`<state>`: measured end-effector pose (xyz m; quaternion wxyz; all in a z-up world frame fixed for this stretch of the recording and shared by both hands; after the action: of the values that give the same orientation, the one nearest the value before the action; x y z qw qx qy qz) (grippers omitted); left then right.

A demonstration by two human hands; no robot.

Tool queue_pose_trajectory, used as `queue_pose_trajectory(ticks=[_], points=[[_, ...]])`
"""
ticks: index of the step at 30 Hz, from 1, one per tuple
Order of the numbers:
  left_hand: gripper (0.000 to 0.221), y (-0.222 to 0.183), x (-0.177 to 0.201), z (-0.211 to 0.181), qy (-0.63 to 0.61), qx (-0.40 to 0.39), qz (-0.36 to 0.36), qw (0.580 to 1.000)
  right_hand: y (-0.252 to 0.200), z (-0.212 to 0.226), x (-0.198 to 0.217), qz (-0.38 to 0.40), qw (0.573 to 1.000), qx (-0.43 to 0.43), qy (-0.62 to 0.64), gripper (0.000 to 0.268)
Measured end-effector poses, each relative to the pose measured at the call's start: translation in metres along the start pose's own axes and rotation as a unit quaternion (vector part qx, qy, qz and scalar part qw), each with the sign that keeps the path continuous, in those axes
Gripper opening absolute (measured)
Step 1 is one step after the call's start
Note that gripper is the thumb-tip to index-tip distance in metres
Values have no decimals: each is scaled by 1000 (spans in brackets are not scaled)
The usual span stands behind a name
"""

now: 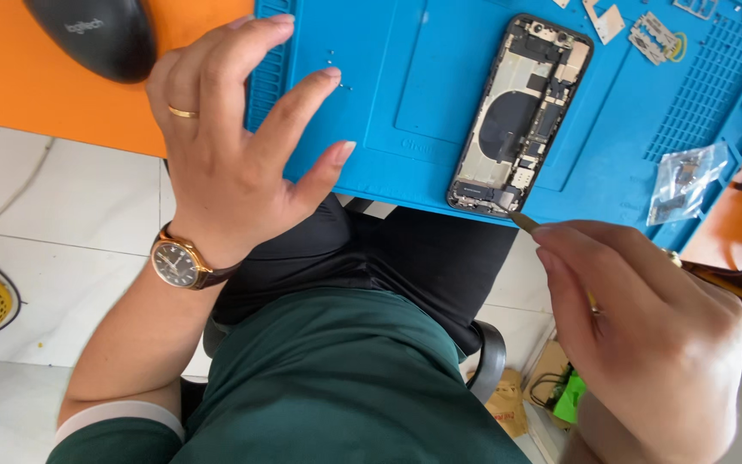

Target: The person disassembles a smartphone on a blue work mat, using a screwdriver to remove screws and tweezers to lift internal components. They handle the phone's back cover and internal parts, placing removed screws on the mat.

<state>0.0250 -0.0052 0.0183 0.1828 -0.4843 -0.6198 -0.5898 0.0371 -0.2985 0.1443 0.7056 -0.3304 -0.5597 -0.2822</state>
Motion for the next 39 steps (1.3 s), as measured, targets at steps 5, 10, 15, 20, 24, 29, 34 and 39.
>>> queue_pose_trajectory(ticks=[5, 10, 15, 20, 24, 29, 34, 39], points=[[32, 11, -1, -6, -10, -14, -33, 999, 22, 36, -30, -176, 965, -68, 183, 7], [42, 9, -8, -6, -26, 40, 22, 999, 53, 50, -77, -251, 945, -28, 210, 13], [46, 12, -9, -7, -37, 5, 32, 999, 65, 49, -89, -264, 954, 8, 145, 13], [42, 9, -13, -7, -40, -27, 44, 998, 67, 48, -91, -257, 957, 24, 132, 14], [39, 13, -9, -9, -48, -39, 47, 997, 63, 47, -87, -252, 959, 17, 128, 15], [43, 12, -12, -10, -41, -22, 59, 997, 42, 33, -50, -206, 957, -11, 202, 12], [48, 13, -11, -9, -31, -12, 31, 999, 35, 22, -39, -199, 962, -14, 185, 10], [48, 13, -8, -11, -33, -8, 32, 999, 52, 34, -77, -230, 957, 65, 162, 17]])
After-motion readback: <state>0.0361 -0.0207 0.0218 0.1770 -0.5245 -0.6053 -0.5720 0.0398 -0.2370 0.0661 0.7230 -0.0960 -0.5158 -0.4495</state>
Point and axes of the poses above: each hand's wrist, its own y-axis towards the middle knuckle, its own x-axis out of the back of the hand, z = x × y, the point moved 3 cm from there along y, towards the middle knuckle, and after that the axes turned 1 degree about -y, right-handed, at the moved point
